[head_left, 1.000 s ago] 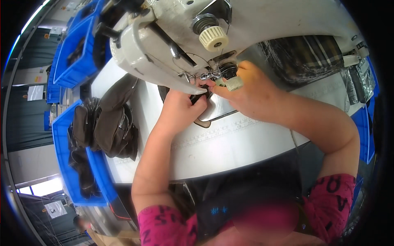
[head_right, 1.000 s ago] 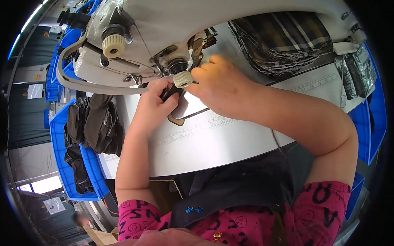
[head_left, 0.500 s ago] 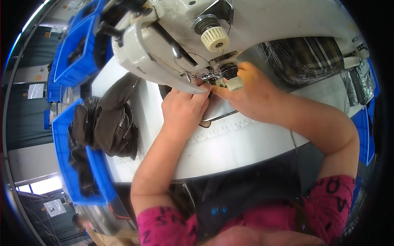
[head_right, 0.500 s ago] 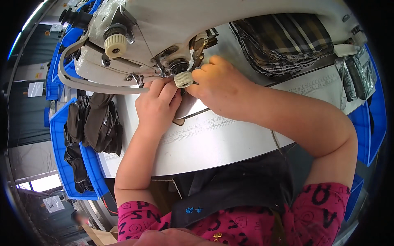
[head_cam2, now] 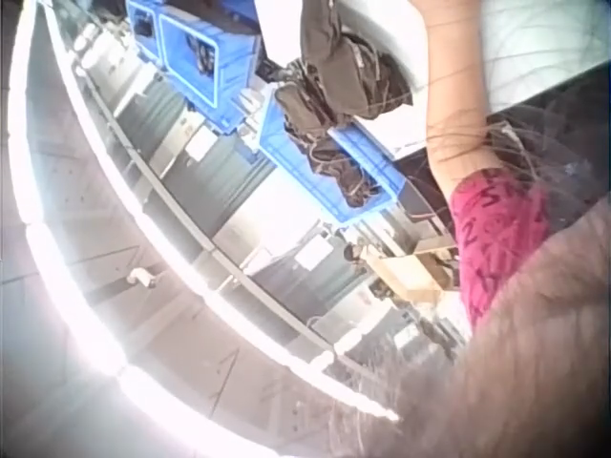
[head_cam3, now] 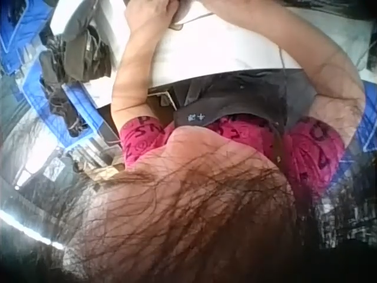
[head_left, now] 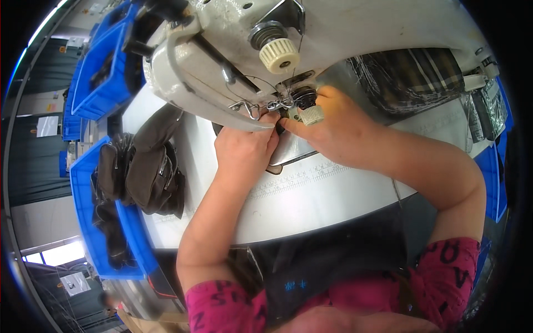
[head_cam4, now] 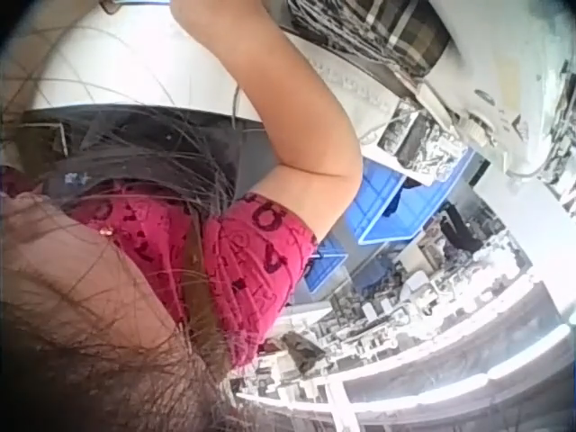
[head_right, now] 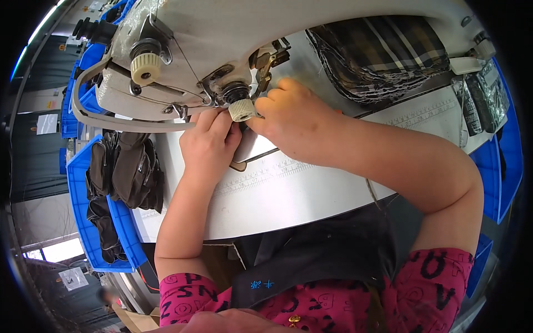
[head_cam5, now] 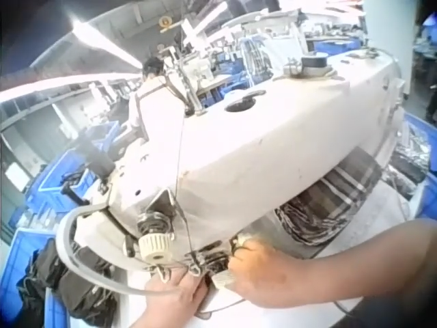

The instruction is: Sewing together small leather components using an industrial sewing machine.

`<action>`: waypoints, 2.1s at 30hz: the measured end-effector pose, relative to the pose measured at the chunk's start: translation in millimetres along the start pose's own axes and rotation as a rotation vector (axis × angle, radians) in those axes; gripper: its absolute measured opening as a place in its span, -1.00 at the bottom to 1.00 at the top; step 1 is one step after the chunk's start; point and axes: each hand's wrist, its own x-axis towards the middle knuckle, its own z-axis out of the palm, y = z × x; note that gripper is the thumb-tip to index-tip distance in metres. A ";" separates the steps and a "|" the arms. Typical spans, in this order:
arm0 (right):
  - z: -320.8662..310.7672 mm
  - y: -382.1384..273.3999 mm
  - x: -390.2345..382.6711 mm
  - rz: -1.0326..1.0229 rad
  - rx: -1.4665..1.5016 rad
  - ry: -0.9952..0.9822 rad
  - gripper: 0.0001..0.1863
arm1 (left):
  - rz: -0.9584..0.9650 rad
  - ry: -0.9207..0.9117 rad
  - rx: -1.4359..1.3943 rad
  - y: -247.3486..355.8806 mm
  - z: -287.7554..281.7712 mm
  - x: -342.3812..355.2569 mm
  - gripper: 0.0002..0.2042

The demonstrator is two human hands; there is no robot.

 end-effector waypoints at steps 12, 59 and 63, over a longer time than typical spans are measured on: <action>5.6 -4.3 0.6 -0.026 0.042 -0.062 -0.78 | 0.011 -0.109 -0.255 -4.6 -9.3 5.7 -0.82; 12.6 -2.7 2.2 0.027 0.073 0.023 -0.97 | -0.127 -0.186 -0.222 14.9 -9.6 0.2 -0.81; 15.7 -3.0 2.1 0.029 0.092 0.023 -0.97 | -0.211 -0.165 -0.267 12.7 -9.0 0.1 -0.83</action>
